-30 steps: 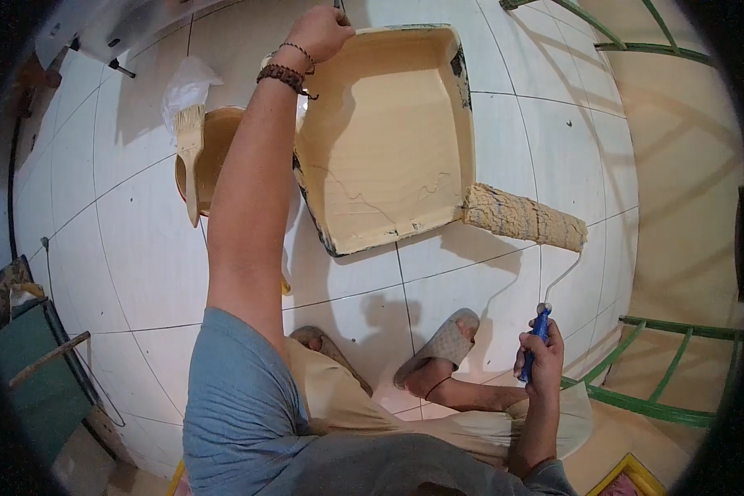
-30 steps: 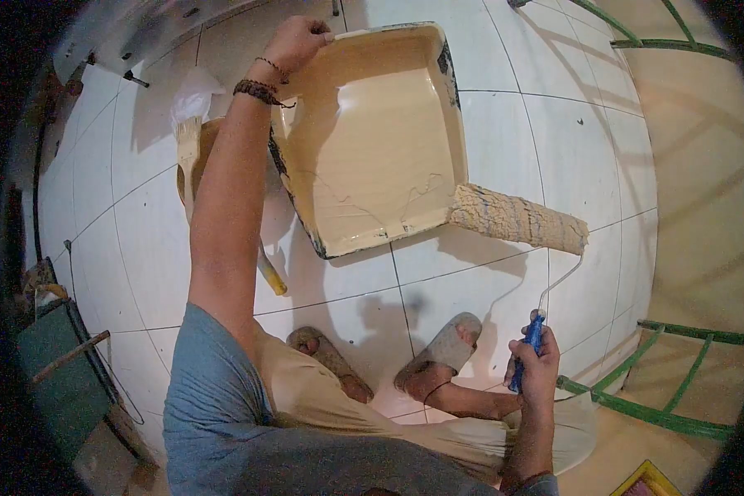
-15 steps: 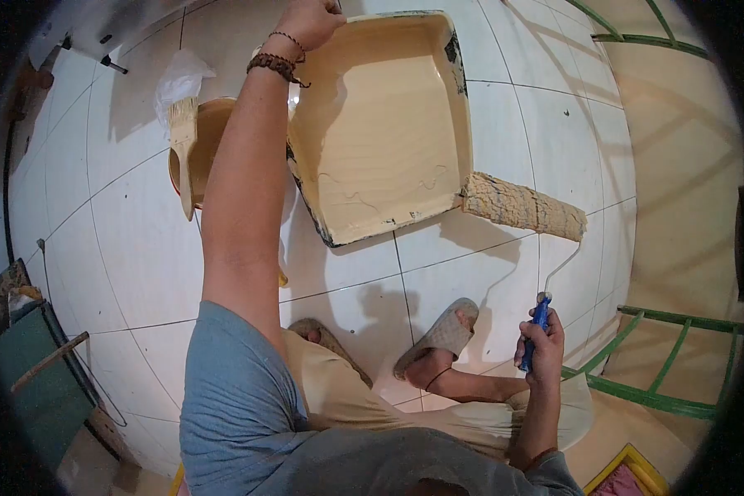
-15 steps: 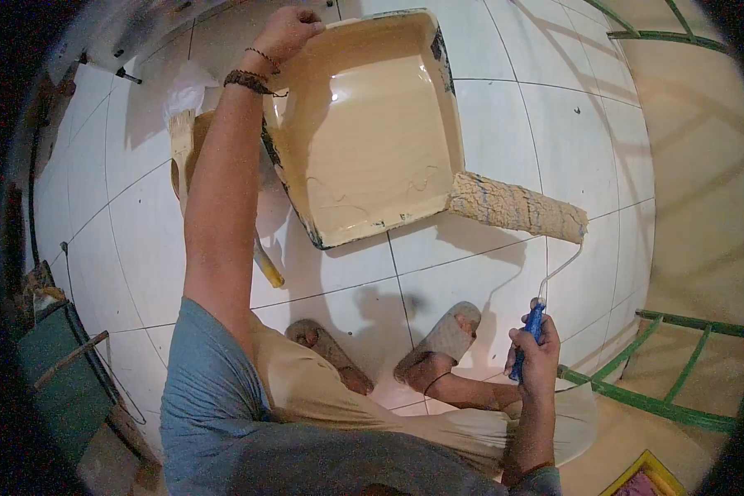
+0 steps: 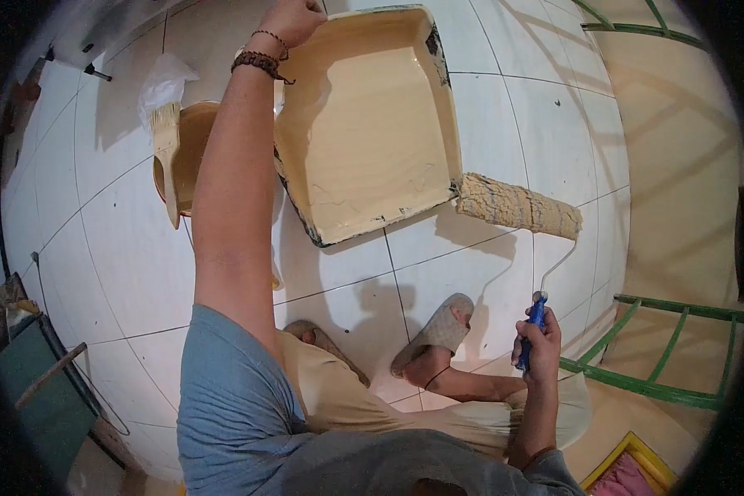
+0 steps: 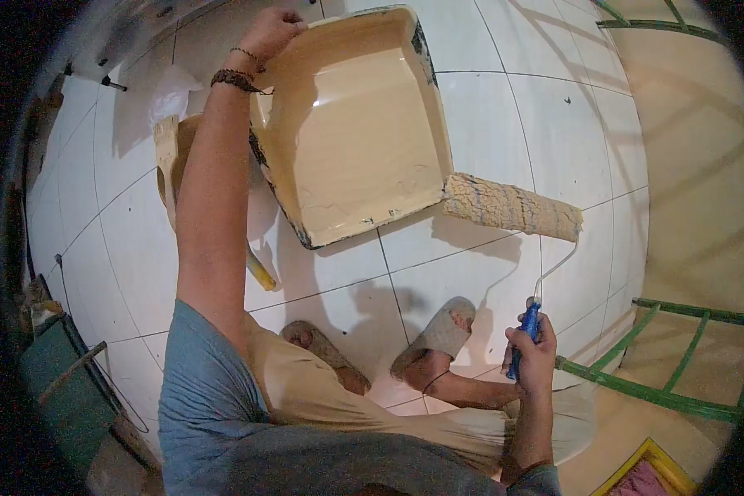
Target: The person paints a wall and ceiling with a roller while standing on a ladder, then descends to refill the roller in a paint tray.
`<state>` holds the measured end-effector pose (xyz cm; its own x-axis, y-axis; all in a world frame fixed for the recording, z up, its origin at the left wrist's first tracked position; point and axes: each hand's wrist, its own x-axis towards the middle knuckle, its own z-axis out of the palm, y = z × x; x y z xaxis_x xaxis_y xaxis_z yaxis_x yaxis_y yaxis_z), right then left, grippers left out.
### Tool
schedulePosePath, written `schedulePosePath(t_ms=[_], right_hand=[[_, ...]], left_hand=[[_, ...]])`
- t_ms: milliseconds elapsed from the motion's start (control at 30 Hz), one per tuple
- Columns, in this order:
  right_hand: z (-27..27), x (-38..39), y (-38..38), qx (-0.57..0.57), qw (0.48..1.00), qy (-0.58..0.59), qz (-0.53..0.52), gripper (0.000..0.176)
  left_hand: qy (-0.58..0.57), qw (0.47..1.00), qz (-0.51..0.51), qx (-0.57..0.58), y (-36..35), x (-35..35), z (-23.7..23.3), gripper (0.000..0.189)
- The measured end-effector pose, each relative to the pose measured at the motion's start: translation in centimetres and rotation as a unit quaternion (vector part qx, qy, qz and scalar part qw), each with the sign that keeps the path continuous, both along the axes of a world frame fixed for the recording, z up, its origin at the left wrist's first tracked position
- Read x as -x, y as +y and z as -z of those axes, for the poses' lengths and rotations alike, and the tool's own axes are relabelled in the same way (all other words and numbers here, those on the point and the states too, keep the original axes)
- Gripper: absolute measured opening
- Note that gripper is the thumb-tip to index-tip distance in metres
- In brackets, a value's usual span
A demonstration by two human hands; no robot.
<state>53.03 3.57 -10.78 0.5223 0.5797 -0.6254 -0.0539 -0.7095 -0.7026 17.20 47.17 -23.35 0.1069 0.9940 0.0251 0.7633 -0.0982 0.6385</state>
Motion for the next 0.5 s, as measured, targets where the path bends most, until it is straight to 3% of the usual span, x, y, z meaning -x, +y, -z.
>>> schedulePosePath(t_ms=[167,500], right_hand=[[0.1,-0.3,-0.1,0.021,1.0,-0.015,-0.001,0.023],[0.8,-1.1,-0.7,0.037,0.999,-0.026,0.029,0.024]], left_hand=[[0.034,0.999,0.0,-0.029,2.0,1.0,3.6,0.028],[0.036,0.999,-0.006,0.027,4.3,1.6,8.8,0.028]])
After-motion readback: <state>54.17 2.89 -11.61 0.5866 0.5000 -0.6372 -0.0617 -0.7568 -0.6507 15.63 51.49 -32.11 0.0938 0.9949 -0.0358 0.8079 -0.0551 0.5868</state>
